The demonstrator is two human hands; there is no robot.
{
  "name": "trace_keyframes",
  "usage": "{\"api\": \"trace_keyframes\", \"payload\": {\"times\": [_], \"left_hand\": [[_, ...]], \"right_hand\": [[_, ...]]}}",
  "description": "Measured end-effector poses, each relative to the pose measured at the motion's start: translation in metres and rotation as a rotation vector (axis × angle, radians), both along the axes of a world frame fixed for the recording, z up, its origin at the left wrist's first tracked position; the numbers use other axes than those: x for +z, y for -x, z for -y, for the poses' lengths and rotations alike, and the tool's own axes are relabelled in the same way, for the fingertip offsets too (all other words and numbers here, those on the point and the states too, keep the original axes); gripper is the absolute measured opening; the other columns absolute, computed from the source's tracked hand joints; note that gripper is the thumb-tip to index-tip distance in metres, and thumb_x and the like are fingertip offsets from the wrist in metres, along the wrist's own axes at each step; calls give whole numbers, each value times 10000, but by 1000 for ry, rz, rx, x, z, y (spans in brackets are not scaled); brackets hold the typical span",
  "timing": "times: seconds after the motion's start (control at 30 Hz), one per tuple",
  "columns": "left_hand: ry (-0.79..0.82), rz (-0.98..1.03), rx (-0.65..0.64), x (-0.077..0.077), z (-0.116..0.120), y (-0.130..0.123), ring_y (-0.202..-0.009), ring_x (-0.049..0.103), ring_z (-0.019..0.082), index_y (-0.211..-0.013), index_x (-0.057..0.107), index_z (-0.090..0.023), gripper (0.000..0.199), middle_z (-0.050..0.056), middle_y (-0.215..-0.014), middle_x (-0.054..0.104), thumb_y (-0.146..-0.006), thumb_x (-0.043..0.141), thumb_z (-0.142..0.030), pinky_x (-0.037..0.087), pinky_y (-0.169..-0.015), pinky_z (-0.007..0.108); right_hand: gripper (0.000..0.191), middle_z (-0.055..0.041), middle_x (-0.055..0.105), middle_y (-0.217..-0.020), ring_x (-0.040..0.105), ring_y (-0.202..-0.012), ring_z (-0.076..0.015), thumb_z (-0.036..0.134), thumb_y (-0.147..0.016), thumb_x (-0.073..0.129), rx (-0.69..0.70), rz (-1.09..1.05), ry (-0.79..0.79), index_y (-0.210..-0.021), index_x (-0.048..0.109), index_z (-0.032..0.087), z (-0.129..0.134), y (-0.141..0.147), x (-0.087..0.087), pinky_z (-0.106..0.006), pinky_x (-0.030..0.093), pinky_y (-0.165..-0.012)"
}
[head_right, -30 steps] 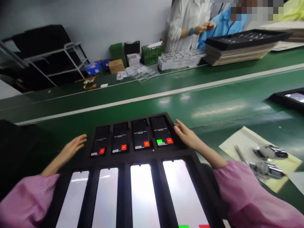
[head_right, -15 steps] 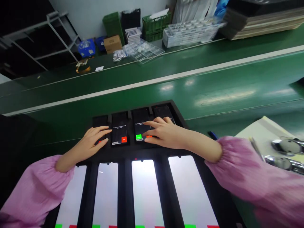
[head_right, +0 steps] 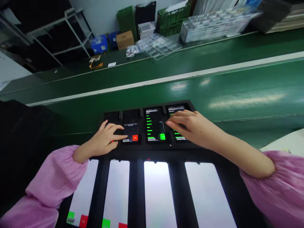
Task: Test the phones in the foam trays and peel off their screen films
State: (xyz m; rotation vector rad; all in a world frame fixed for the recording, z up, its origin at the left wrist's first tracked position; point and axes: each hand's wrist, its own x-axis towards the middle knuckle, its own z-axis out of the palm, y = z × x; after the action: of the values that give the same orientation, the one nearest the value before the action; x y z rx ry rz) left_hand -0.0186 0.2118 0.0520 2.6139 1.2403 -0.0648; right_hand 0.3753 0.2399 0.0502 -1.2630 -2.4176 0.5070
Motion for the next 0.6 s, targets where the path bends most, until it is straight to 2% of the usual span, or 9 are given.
{"api": "trace_keyframes", "payload": {"times": [0.13,0.23,0.3,0.47,0.6], "left_hand": [[-16,-27,18,3,0,1,-1380,538,318,-1310,770,-321,451,66,-1446,628,-965,503,-211,141,-1304,796],[-15,-74,50,6,0,2,-1371,539,326,-1292,781,-309,432,74,-1437,629,-970,504,-231,126,-1296,815],[-5,-101,54,8,0,2,-1371,537,323,-1289,783,-311,433,76,-1435,628,-974,496,-236,117,-1295,815],[19,-102,27,5,1,-2,-1343,553,297,-1264,790,-363,430,49,-1411,637,-969,509,-226,133,-1303,796],[36,-92,25,0,0,-2,-1365,530,317,-1203,809,-374,402,39,-1421,629,-979,504,-239,108,-1284,828]], "right_hand": [[694,-100,763,-1077,720,-1015,-289,707,-1087,286,96,0,96,-1042,806,249,3,16,-2,-481,549,-908],[720,-79,756,-1089,716,-1039,-269,704,-1090,223,96,140,114,-1066,806,282,-2,27,-5,-442,553,-911],[730,-90,747,-1093,700,-1079,-289,688,-1086,195,2,227,75,-1072,799,278,-12,26,-9,-455,545,-938],[782,-193,692,-1187,609,-1189,-432,679,-1062,173,-297,360,17,-1097,809,226,-45,-2,-25,-595,523,-911],[734,-163,667,-1253,583,-1227,-397,677,-1068,212,-380,426,26,-1129,817,267,-59,-16,-37,-567,532,-963]]}}
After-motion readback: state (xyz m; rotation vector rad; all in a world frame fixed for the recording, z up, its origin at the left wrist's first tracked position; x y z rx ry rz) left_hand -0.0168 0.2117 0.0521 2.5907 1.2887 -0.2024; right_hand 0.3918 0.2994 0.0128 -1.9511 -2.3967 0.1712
